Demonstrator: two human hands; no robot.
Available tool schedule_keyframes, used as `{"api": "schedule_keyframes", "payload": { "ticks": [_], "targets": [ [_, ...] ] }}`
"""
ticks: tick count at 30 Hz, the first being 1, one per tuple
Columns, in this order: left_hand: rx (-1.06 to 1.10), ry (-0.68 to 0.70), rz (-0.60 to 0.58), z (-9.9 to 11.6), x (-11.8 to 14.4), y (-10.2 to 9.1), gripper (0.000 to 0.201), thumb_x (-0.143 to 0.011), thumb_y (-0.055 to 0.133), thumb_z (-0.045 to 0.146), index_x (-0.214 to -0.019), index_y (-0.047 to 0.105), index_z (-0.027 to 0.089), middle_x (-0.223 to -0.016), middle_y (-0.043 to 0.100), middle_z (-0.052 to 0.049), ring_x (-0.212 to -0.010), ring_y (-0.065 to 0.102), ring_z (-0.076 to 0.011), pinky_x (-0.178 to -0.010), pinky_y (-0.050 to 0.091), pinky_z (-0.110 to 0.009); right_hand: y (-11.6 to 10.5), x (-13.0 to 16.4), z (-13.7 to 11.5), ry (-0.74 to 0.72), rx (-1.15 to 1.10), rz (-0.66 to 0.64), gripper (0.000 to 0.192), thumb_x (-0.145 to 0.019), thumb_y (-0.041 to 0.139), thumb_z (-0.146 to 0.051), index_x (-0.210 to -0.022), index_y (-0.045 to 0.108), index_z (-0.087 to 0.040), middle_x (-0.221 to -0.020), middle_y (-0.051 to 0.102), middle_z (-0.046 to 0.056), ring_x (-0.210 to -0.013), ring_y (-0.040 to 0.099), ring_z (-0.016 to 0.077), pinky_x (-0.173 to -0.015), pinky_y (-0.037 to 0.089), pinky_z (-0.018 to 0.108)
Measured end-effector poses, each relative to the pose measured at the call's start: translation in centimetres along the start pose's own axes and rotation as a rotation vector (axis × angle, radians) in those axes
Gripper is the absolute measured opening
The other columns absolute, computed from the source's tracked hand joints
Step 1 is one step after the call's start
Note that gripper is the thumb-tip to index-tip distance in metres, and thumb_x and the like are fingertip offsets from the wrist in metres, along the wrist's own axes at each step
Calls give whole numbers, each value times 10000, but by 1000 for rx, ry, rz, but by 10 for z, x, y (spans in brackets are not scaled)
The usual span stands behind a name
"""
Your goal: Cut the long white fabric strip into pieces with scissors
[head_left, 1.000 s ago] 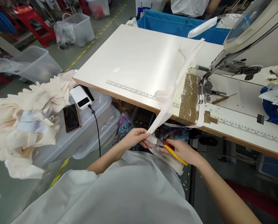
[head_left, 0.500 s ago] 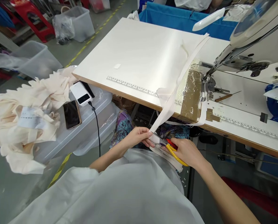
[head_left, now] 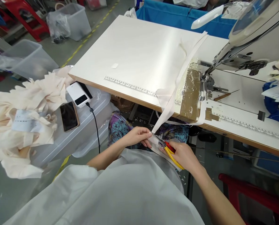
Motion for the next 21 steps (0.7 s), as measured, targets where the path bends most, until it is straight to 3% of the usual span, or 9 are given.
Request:
{"api": "schedule_keyframes", "payload": {
  "ticks": [4,6,8,10,12,13,15,18,21],
  "targets": [
    [-117,-25,-100,-5,-1,9,430,-797,622,572,-825,581,144,-656,694,-40,-637,702,-183,-595,529,-243,0,3,5,46,-9,45,483,-865,384,-625,-583,345,-235,-491,469,-7,-449,421,147,-469,235,260],
    [-222,-10,-121,-8,-1,9,395,-848,568,532,-931,606,148,-766,706,-52,-669,695,-176,-599,522,-246,-1,3,4,37,-5,51,453,-866,405,-599,-601,360,-235,-509,474,-14,-454,423,144,-467,232,256],
    [-414,95,42,1,-2,-10,380,-876,548,460,-1105,591,160,-962,696,-79,-727,674,-165,-629,514,-256,-2,3,0,9,-19,53,429,-866,423,-578,-618,359,-234,-529,473,-21,-461,419,137,-467,234,251],
    [-614,280,374,29,3,-40,406,-887,542,391,-1224,541,164,-1115,637,-108,-817,639,-173,-681,507,-277,-2,4,-3,-18,-61,58,426,-863,436,-573,-623,341,-234,-540,456,-29,-466,404,130,-470,244,247],
    [-736,469,633,58,11,-55,405,-893,537,372,-1236,535,156,-1157,593,-130,-953,596,-210,-757,500,-308,-2,6,-5,-26,-124,71,437,-863,440,-579,-624,319,-234,-542,432,-37,-476,387,126,-476,259,243],
    [-763,550,674,68,9,-53,388,-894,540,377,-1214,552,158,-1162,584,-134,-1026,569,-231,-801,493,-324,-2,7,-6,-20,-158,86,442,-862,442,-585,-625,313,-234,-542,420,-40,-481,377,125,-479,267,241],
    [-772,658,598,80,-6,-38,311,-886,561,386,-1104,612,171,-1114,609,-119,-1065,549,-244,-853,474,-335,-3,9,-4,2,-227,128,447,-856,454,-594,-628,319,-234,-547,411,-43,-493,367,123,-480,283,235],
    [-631,508,524,67,-35,-41,228,-886,557,381,-879,644,171,-882,657,-60,-848,608,-193,-754,484,-286,-7,19,3,51,-324,223,439,-842,489,-592,-628,367,-229,-555,429,-41,-501,377,118,-481,320,227],
    [-507,242,674,33,-25,-87,216,-909,488,338,-886,596,151,-743,634,-34,-645,606,-158,-611,476,-256,-10,36,19,121,-398,309,409,-833,523,-564,-635,432,-219,-556,451,-41,-499,403,114,-478,348,213]
  ]
}}
Point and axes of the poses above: each hand's wrist, its own x-axis away from the middle knuckle, its own y-axis out of the palm, z = x × y, the point moved 10 cm from there along -x, towards the middle knuckle
